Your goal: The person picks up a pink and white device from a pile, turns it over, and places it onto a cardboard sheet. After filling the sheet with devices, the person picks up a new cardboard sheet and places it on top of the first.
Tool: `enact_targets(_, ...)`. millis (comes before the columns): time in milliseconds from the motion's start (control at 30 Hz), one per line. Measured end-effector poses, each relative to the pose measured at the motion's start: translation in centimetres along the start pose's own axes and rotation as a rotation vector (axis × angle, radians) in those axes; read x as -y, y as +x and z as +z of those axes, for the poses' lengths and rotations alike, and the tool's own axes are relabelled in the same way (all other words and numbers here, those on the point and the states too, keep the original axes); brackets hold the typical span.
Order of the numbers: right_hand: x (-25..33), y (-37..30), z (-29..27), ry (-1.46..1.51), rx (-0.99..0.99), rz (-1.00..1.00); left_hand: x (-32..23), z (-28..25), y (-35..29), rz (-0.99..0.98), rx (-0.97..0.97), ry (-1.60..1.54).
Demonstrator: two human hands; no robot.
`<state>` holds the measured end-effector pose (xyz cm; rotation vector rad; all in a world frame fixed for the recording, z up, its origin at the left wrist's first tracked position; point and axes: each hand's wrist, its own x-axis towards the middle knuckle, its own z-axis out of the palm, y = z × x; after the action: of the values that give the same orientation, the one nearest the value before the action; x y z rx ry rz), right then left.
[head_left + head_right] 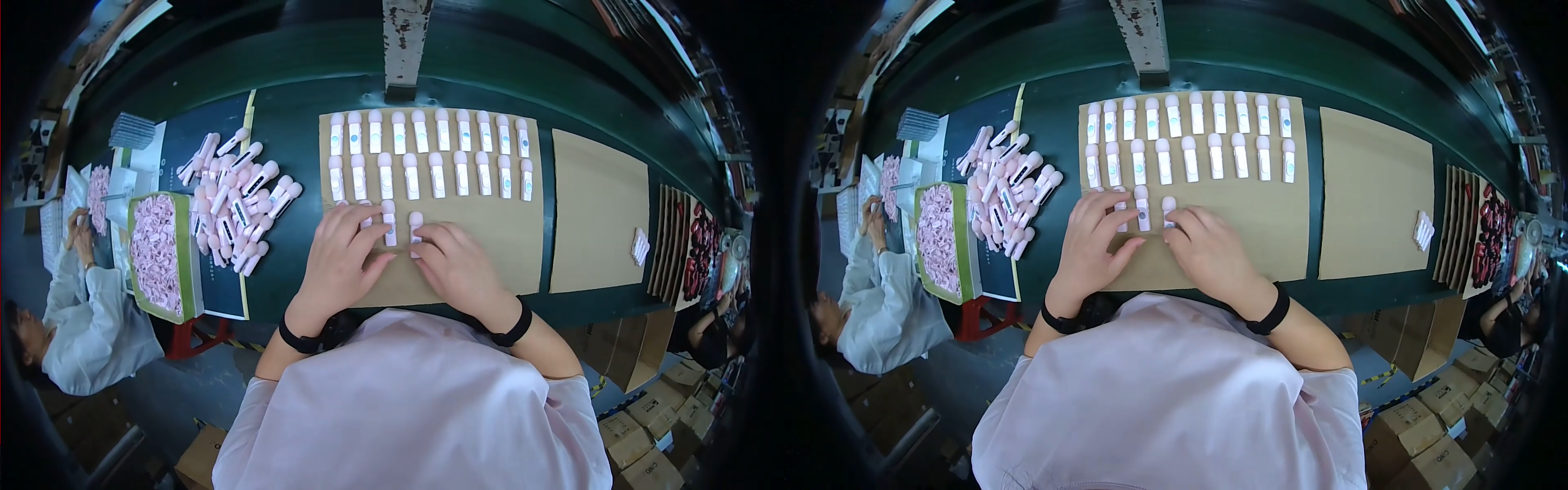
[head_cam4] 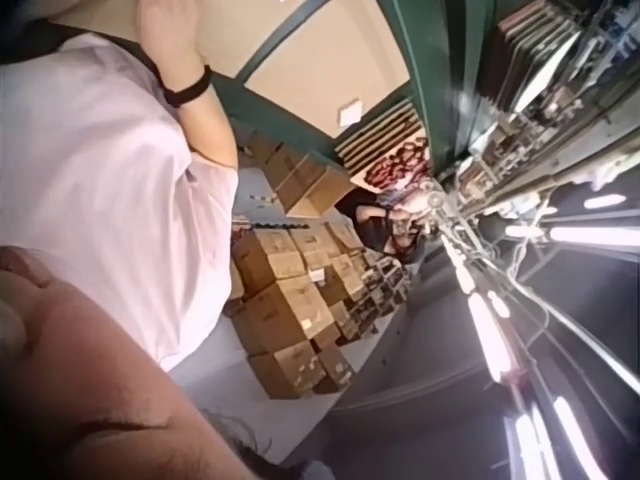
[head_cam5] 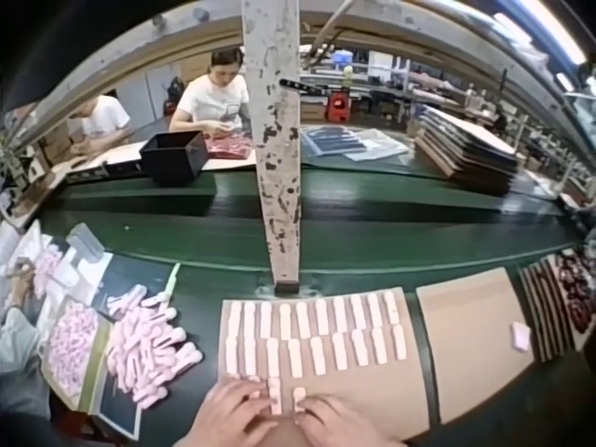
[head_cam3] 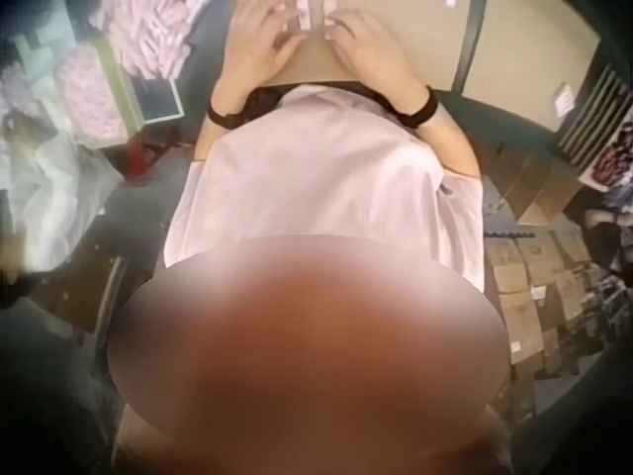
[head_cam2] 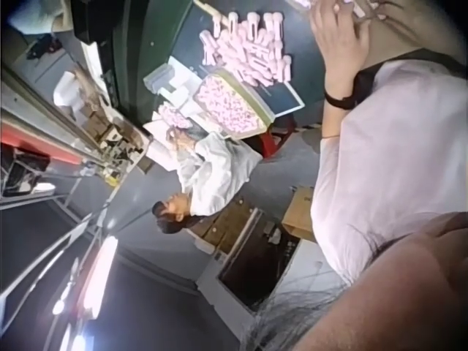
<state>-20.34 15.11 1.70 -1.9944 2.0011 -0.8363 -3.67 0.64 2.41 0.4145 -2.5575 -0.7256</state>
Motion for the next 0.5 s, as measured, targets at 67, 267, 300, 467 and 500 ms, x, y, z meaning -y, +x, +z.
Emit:
enact_targets(67, -0.1, 0.0, 0.2, -0.023, 0.0, -0.001, 0.1, -0.1, 0.1, 0.004, -0.005, -0.009)
enact_targets(267, -0.9, 0.4, 0.9, -0.077, -0.033, 0.012, 0.2, 0.0, 0.1, 0.005, -0.04, -0.035)
enact_targets(300, -0.9, 0.3, 0.9, -0.084, -0.039, 0.02, 0.2, -0.1, 0.2, 0.016, -0.037, -0.04)
enact_targets(467, -1.5, -0.6, -1.2, 0.012, -0.1, 0.099, -0.2, -0.1, 0.6, 0.033, -0.048, -0.074)
enact_targets(500, -1.8, -0.7, -2.3, 0.03, -0.158, 0.108, -0.2, -0.2, 0.5, 0.009, -0.061, -0.078)
